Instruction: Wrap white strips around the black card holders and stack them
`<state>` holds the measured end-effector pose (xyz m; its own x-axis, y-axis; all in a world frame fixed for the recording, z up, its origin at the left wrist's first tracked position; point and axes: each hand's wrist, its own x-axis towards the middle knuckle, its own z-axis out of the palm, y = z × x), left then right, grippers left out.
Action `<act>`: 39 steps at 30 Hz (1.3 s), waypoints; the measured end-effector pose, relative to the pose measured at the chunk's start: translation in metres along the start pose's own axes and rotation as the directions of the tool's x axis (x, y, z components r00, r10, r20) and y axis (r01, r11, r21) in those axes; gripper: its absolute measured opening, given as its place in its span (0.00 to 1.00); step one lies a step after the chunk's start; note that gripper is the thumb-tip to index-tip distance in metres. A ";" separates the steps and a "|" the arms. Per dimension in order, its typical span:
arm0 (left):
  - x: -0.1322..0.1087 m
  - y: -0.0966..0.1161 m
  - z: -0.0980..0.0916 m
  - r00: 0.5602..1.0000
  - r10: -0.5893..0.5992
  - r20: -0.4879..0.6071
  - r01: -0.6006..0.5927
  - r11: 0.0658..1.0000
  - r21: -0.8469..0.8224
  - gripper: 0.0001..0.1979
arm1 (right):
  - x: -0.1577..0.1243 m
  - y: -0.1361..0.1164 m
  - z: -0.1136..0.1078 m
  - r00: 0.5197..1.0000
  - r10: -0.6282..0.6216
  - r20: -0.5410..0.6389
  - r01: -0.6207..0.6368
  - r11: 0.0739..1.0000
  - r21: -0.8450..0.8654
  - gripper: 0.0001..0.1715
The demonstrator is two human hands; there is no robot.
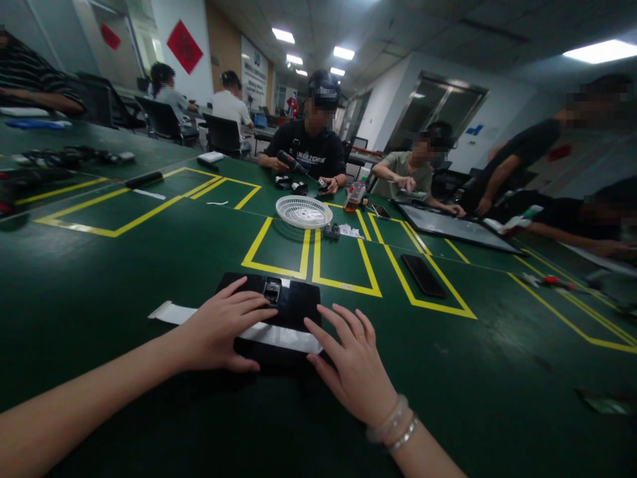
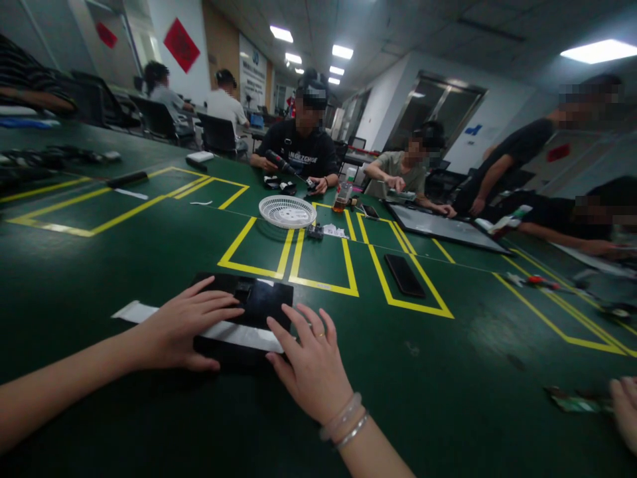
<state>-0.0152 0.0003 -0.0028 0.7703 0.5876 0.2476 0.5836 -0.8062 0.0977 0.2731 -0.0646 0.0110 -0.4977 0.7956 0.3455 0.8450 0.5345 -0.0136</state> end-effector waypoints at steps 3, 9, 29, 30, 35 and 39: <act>-0.005 -0.026 -0.010 0.992 -0.099 -0.073 0.105 0.991 0.080 0.38 | -0.001 0.000 0.000 1.000 -0.004 -0.009 0.004 1.000 -0.014 0.26; -0.035 -0.105 -0.036 0.882 -0.397 -0.255 0.450 0.869 0.205 0.37 | -0.001 0.002 0.003 0.997 0.012 0.078 -0.012 1.000 0.009 0.25; -0.119 -0.189 -0.050 0.217 -0.971 -0.097 0.975 0.212 0.062 0.52 | -0.001 0.001 0.005 0.992 0.035 0.120 -0.040 0.998 0.044 0.27; -0.116 -0.184 -0.051 0.220 -0.970 -0.103 0.974 0.212 0.082 0.52 | -0.001 0.001 0.005 0.992 0.032 0.122 -0.038 0.998 0.043 0.27; -0.111 -0.181 -0.051 0.173 -0.985 -0.003 0.979 0.172 0.110 0.50 | -0.001 0.001 0.004 0.991 0.027 0.134 -0.035 0.998 0.057 0.26; -0.113 -0.192 -0.043 0.233 -0.972 0.010 0.968 0.233 0.094 0.48 | -0.001 0.000 0.004 0.989 0.027 0.144 -0.036 0.998 0.054 0.26</act>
<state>-0.2252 0.0858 -0.0085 -0.3851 0.9217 -0.0470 0.9058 0.3872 0.1718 0.2729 -0.0645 0.0070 -0.4973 0.8428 0.2060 0.8504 0.5206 -0.0769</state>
